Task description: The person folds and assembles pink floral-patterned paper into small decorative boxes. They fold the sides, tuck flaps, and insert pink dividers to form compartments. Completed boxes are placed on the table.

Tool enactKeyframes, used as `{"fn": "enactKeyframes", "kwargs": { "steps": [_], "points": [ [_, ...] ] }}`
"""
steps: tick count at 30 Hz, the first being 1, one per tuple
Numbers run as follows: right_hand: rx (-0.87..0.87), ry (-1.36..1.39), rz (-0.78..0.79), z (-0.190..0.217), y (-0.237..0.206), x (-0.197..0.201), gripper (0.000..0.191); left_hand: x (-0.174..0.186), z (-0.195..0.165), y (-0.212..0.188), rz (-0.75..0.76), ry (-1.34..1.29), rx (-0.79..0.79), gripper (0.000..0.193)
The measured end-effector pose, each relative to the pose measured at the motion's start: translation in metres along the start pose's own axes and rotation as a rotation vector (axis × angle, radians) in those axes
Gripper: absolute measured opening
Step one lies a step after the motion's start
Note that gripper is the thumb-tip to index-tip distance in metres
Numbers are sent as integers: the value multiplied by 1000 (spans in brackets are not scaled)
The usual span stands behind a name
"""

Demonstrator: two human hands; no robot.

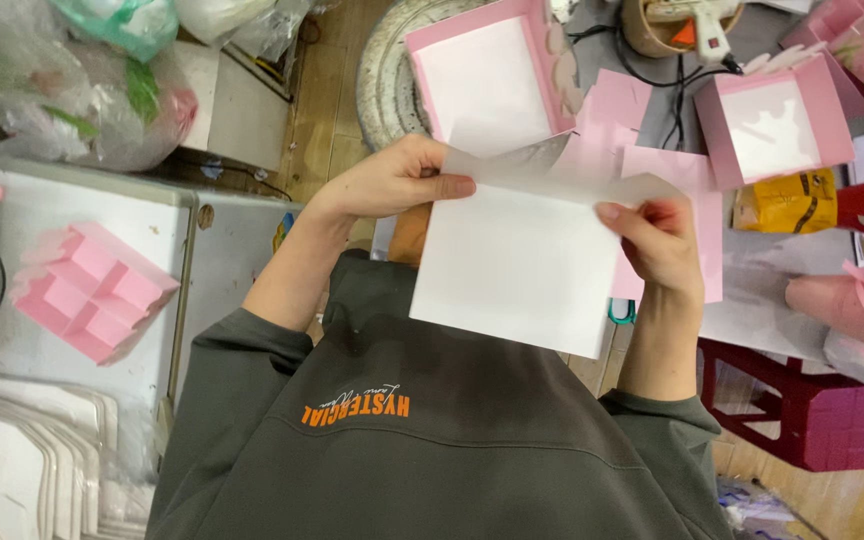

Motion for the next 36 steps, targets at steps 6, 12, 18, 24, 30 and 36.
{"fn": "enactKeyframes", "kwargs": {
  "steps": [6, 12, 18, 24, 30, 36],
  "points": [
    [-115, 196, 255, 15, 9, -10, 34, -1, -12, -11, 216, -103, -129, 52],
    [-345, -586, 478, 18, 31, -50, 40, -21, -18, 6, 39, 433, -49, 14],
    [-306, -1037, 123, -14, 33, -47, 26, -15, -33, 18, -382, 754, -117, 46],
    [238, -309, -509, -15, 38, -18, 26, -18, -44, 8, -698, 619, -242, 65],
    [233, -3, -418, -22, 53, -52, 27, -34, -47, 32, -800, 779, -305, 83],
    [383, -109, -716, -32, 44, -29, 20, -87, -39, 33, -789, 895, -353, 69]
  ]
}}
Point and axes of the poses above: each hand's wrist, its own y-axis towards the middle knuckle, its own x-axis out of the back of the hand, z = x × y, the point moved 4 cm from there along y, towards the middle knuckle, and after that the axes turned 9 degrees about z, right-handed, at the moved point
